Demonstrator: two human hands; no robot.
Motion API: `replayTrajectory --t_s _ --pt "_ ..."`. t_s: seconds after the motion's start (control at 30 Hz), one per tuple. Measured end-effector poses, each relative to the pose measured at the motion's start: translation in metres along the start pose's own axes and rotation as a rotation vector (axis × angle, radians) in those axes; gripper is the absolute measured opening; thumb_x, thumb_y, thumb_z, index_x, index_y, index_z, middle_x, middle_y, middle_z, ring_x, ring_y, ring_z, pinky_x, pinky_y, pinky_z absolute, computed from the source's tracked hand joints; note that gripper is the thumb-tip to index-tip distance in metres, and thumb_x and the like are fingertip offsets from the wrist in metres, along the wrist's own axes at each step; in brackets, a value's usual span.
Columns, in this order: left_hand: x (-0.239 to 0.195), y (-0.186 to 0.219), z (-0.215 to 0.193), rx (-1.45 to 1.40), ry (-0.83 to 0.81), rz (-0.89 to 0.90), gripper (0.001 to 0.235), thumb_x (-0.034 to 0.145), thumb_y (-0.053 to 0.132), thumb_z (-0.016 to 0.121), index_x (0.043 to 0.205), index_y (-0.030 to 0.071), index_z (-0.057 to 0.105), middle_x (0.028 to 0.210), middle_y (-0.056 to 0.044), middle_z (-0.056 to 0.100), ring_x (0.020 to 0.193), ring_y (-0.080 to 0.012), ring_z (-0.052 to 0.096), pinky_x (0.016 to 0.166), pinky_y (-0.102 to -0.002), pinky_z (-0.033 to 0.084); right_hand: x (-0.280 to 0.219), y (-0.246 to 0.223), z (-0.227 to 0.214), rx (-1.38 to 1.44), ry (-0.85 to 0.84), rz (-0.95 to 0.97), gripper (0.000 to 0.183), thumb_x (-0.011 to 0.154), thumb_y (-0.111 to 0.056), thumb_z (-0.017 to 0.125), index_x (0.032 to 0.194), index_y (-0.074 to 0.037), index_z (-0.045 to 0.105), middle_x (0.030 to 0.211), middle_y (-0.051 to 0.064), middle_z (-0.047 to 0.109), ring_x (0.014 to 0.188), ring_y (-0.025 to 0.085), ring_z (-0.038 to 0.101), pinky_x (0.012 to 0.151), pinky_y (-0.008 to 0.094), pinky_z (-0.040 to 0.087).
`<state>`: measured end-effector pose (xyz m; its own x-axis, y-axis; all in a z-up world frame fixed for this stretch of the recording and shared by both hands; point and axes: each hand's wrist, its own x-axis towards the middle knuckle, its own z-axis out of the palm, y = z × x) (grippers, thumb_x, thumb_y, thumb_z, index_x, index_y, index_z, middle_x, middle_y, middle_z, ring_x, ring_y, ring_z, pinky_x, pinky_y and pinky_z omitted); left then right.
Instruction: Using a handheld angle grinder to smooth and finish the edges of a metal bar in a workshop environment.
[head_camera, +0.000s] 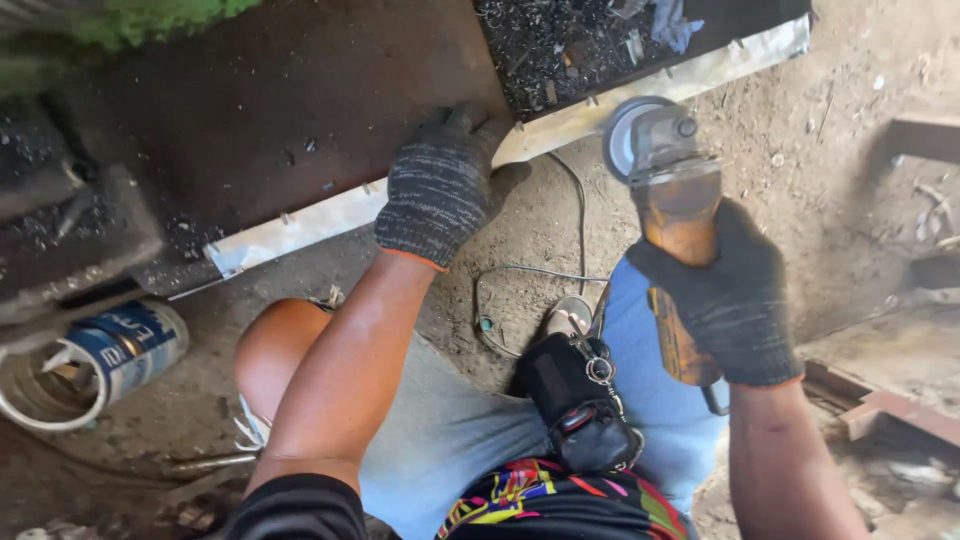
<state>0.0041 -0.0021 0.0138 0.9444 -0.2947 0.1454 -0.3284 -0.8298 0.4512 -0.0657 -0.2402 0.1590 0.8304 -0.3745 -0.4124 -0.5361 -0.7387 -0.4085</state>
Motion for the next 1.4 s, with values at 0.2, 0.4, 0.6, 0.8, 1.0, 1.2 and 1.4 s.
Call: replayTrajectory --t_s 0.2,0.4,0.6,0.8,1.0,1.2,1.4 --pt "0.000 -0.001 -0.002 0.030 0.049 0.047 0.049 0.089 0.049 0.077 0.123 0.014 0.072 0.115 -0.013 0.067 0.098 -0.0404 0.062 0.076 -0.055 0.053 -0.009 0.000 0.015 -0.039 -0.034 -0.306 0.034 0.068 -0.032 0.085 0.081 -0.011 0.061 0.065 0.000 0.052 0.061 0.015 0.043 0.059 0.033 0.041" --pt "0.000 0.003 -0.011 0.006 0.070 0.067 0.047 0.088 0.048 0.079 0.120 0.015 0.073 0.112 -0.011 0.068 0.088 -0.0385 0.063 0.066 -0.054 0.053 0.000 0.007 -0.001 0.256 -0.030 -0.022 0.019 0.076 -0.016 0.078 0.091 -0.007 0.070 0.073 0.002 0.064 0.068 0.011 0.057 0.058 0.033 0.048" --pt "0.000 0.014 -0.017 0.100 0.152 0.081 0.046 0.081 0.047 0.082 0.117 0.020 0.074 0.118 -0.009 0.070 0.083 -0.0360 0.064 0.070 -0.050 0.052 -0.001 0.056 -0.035 1.083 -0.143 -0.179 0.033 0.072 -0.008 0.068 0.101 0.007 0.061 0.084 0.022 0.066 0.064 0.034 0.068 0.053 0.044 0.060" --pt "-0.005 0.032 -0.015 0.292 0.309 0.155 0.040 0.089 0.045 0.081 0.116 0.016 0.075 0.107 -0.008 0.070 0.084 -0.0336 0.064 0.067 -0.048 0.051 0.035 0.116 -0.042 1.759 -0.612 -0.215 0.053 0.083 -0.014 0.080 0.127 0.002 0.058 0.106 0.022 0.066 0.085 0.037 0.067 0.071 0.045 0.058" --pt "0.000 0.039 -0.012 0.330 0.385 0.241 0.035 0.089 0.039 0.085 0.114 0.016 0.076 0.106 -0.012 0.070 0.084 -0.0359 0.066 0.076 -0.048 0.055 0.052 0.132 -0.027 1.980 -0.778 -0.304 0.060 0.084 -0.026 0.084 0.130 0.002 0.057 0.097 0.013 0.063 0.075 0.024 0.058 0.067 0.038 0.047" --pt "0.005 0.053 -0.010 0.315 0.394 0.291 0.033 0.087 0.030 0.087 0.109 0.009 0.074 0.097 -0.015 0.068 0.080 -0.0376 0.064 0.075 -0.048 0.053 0.060 0.153 -0.034 2.083 -0.777 -0.133 0.062 0.077 -0.026 0.083 0.126 0.004 0.059 0.092 0.013 0.062 0.072 0.022 0.058 0.065 0.031 0.048" --pt "0.008 0.076 -0.020 0.181 0.355 0.246 0.032 0.083 0.022 0.087 0.112 0.010 0.080 0.109 -0.014 0.076 0.089 -0.0384 0.075 0.080 -0.052 0.063 0.083 0.179 -0.023 2.133 -0.865 -0.430 0.062 0.083 -0.023 0.069 0.135 0.007 0.052 0.094 0.017 0.061 0.077 0.028 0.062 0.071 0.043 0.055"
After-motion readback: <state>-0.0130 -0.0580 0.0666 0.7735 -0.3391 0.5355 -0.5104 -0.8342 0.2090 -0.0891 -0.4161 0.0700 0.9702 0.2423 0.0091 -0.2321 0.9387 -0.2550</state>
